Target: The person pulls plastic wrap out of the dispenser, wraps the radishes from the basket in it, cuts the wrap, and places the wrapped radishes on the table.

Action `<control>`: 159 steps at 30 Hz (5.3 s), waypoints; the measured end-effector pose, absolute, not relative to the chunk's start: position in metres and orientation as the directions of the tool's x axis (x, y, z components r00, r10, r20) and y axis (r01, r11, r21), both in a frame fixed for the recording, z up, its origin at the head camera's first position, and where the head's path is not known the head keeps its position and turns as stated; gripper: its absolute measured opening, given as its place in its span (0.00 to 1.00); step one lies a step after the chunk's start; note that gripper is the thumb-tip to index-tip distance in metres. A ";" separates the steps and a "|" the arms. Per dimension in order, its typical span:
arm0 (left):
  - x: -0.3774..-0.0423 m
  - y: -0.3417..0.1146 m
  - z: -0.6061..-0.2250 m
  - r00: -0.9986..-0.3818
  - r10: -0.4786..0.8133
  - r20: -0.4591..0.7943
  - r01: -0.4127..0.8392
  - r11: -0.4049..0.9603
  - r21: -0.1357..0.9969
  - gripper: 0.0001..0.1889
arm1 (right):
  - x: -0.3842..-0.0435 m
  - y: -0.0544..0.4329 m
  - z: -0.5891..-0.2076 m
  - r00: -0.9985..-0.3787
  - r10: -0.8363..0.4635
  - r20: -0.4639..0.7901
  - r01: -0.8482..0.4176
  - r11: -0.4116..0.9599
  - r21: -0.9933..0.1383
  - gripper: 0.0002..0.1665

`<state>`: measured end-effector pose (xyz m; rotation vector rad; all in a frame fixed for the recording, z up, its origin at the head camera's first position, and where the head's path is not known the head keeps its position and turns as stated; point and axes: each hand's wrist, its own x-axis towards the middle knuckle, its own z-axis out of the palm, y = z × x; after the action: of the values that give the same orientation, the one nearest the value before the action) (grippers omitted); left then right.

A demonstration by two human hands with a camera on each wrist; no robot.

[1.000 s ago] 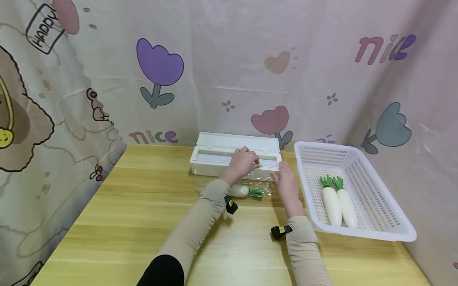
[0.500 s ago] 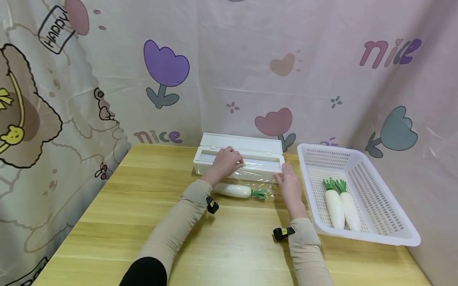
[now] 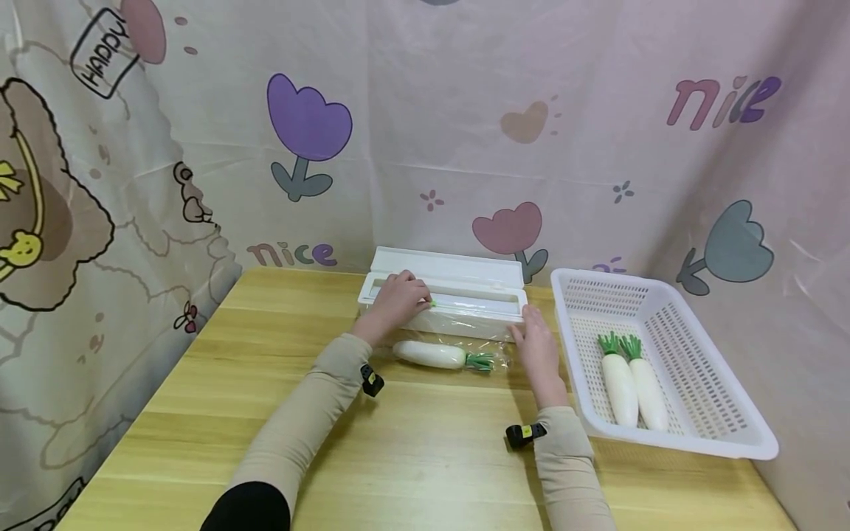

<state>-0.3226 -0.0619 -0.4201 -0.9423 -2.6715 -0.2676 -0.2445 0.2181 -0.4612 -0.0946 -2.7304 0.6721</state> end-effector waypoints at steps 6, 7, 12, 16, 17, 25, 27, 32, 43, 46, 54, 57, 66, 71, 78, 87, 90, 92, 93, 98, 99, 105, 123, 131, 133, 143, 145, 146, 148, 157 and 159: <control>-0.324 -0.079 -0.422 -0.739 0.572 0.355 0.630 0.773 0.066 0.07 | -0.244 0.219 -0.464 -0.938 0.149 0.312 -0.016 0.884 -0.468 0.36; -0.324 -0.082 -0.423 -0.736 0.572 0.362 0.631 0.774 0.061 0.07 | -0.244 0.219 -0.464 -0.938 0.150 0.313 -0.015 0.883 -0.469 0.35; -0.325 -0.095 -0.425 -0.718 0.573 0.395 0.641 0.766 0.053 0.06 | -0.245 0.220 -0.465 -0.941 0.150 0.304 -0.009 0.885 -0.466 0.36; -0.326 -0.106 -0.427 -0.700 0.573 0.426 0.653 0.755 0.057 0.05 | -0.245 0.219 -0.465 -0.945 0.149 0.292 -0.004 0.886 -0.464 0.36; -0.327 -0.109 -0.428 -0.697 0.573 0.431 0.654 0.755 0.054 0.05 | -0.245 0.219 -0.465 -0.945 0.149 0.290 -0.003 0.886 -0.463 0.36; -0.327 -0.121 -0.425 -0.693 0.590 0.415 0.662 0.748 0.042 0.05 | -0.246 0.219 -0.465 -0.942 0.146 0.301 -0.013 0.884 -0.468 0.36; -0.326 -0.122 -0.422 -0.686 0.597 0.416 0.662 0.749 0.015 0.04 | -0.247 0.219 -0.464 -0.943 0.148 0.299 -0.011 0.881 -0.473 0.36; -0.324 -0.126 -0.418 -0.683 0.604 0.412 0.653 0.757 -0.027 0.04 | -0.248 0.218 -0.464 -0.943 0.149 0.297 -0.011 0.880 -0.475 0.36; -0.325 -0.142 -0.417 -0.688 0.594 0.417 0.638 0.768 -0.043 0.04 | -0.247 0.220 -0.461 -0.959 0.156 0.238 0.024 0.877 -0.480 0.37; -0.326 -0.146 -0.419 -0.701 0.590 0.401 0.628 0.777 -0.044 0.04 | -0.247 0.220 -0.462 -0.959 0.154 0.238 0.025 0.881 -0.473 0.37; -0.326 -0.155 -0.419 -0.702 0.584 0.407 0.630 0.776 -0.025 0.03 | -0.247 0.221 -0.464 -0.954 0.162 0.254 0.022 0.879 -0.477 0.37; -0.325 -0.159 -0.418 -0.703 0.581 0.410 0.630 0.776 -0.020 0.03 | -0.249 0.221 -0.465 -0.955 0.164 0.247 0.027 0.879 -0.476 0.37; -0.323 -0.163 -0.415 -0.710 0.580 0.400 0.621 0.783 -0.034 0.04 | -0.250 0.220 -0.464 -0.956 0.168 0.241 0.030 0.873 -0.488 0.37; -0.322 -0.163 -0.415 -0.710 0.574 0.407 0.615 0.788 -0.038 0.03 | -0.250 0.220 -0.466 -0.951 0.168 0.258 0.023 0.875 -0.484 0.37; -0.321 -0.163 -0.416 -0.706 0.572 0.417 0.614 0.788 -0.042 0.03 | -0.250 0.221 -0.466 -0.951 0.171 0.259 0.023 0.872 -0.488 0.37; -0.321 -0.163 -0.416 -0.701 0.572 0.426 0.614 0.788 -0.047 0.04 | -0.250 0.221 -0.467 -0.949 0.166 0.269 0.010 0.867 -0.499 0.37; -0.322 -0.164 -0.417 -0.697 0.573 0.431 0.617 0.786 -0.046 0.03 | -0.250 0.221 -0.466 -0.947 0.167 0.276 0.006 0.864 -0.504 0.36; -0.322 -0.164 -0.417 -0.697 0.572 0.432 0.618 0.785 -0.041 0.03 | -0.249 0.221 -0.466 -0.947 0.168 0.275 0.005 0.862 -0.507 0.36; -0.322 -0.164 -0.417 -0.698 0.571 0.433 0.620 0.784 -0.036 0.03 | -0.249 0.221 -0.466 -0.947 0.168 0.273 0.006 0.862 -0.507 0.36; -0.322 -0.166 -0.418 -0.695 0.573 0.435 0.620 0.784 -0.042 0.03 | -0.249 0.220 -0.465 -0.955 0.167 0.246 0.017 0.856 -0.517 0.37; -0.322 -0.166 -0.418 -0.694 0.573 0.436 0.618 0.785 -0.047 0.03 | -0.249 0.220 -0.465 -0.956 0.167 0.241 0.019 0.855 -0.518 0.37; -0.322 -0.166 -0.418 -0.696 0.573 0.434 0.619 0.784 -0.043 0.03 | -0.249 0.221 -0.465 -0.959 0.166 0.230 0.025 0.857 -0.515 0.38; -0.325 -0.178 -0.421 -0.706 0.562 0.431 0.597 0.800 -0.066 0.03 | -0.249 0.219 -0.464 -0.957 0.168 0.238 0.021 0.855 -0.518 0.37; -0.319 -0.177 -0.419 -0.712 0.532 0.459 0.583 0.812 -0.036 0.03 | -0.248 0.219 -0.461 -0.954 0.168 0.249 0.017 0.858 -0.513 0.36; -0.319 -0.177 -0.423 -0.732 0.505 0.458 0.566 0.824 -0.004 0.05 | -0.248 0.219 -0.462 -0.952 0.167 0.255 0.013 0.858 -0.513 0.36; -0.314 -0.166 -0.430 -0.871 0.290 0.398 0.407 0.879 0.250 0.17 | -0.253 0.221 -0.459 -0.945 0.161 0.285 -0.008 0.859 -0.511 0.36; -0.310 -0.164 -0.433 -0.889 0.240 0.390 0.378 0.865 0.329 0.19 | -0.253 0.221 -0.459 -0.946 0.160 0.281 -0.005 0.861 -0.509 0.37; -0.308 -0.163 -0.436 -0.897 0.208 0.390 0.361 0.854 0.375 0.21 | -0.252 0.221 -0.460 -0.947 0.160 0.278 -0.005 0.860 -0.510 0.37; -0.304 -0.161 -0.442 -0.909 0.133 0.395 0.325 0.820 0.472 0.22 | -0.252 0.221 -0.461 -0.948 0.158 0.276 -0.005 0.859 -0.511 0.37; -0.290 -0.151 -0.459 -0.958 -0.099 0.271 0.128 0.697 0.706 0.24 | -0.249 0.222 -0.456 -0.934 0.172 0.314 -0.024 0.844 -0.536 0.40; -0.289 -0.148 -0.460 -0.973 -0.083 0.214 0.100 0.685 0.721 0.26 | -0.249 0.223 -0.453 -0.931 0.169 0.324 -0.035 0.843 -0.537 0.39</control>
<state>-0.2888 -0.1485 -0.4597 -0.0132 -2.6678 -1.1621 -0.2487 0.2230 -0.4530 -0.1004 -2.6591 0.7852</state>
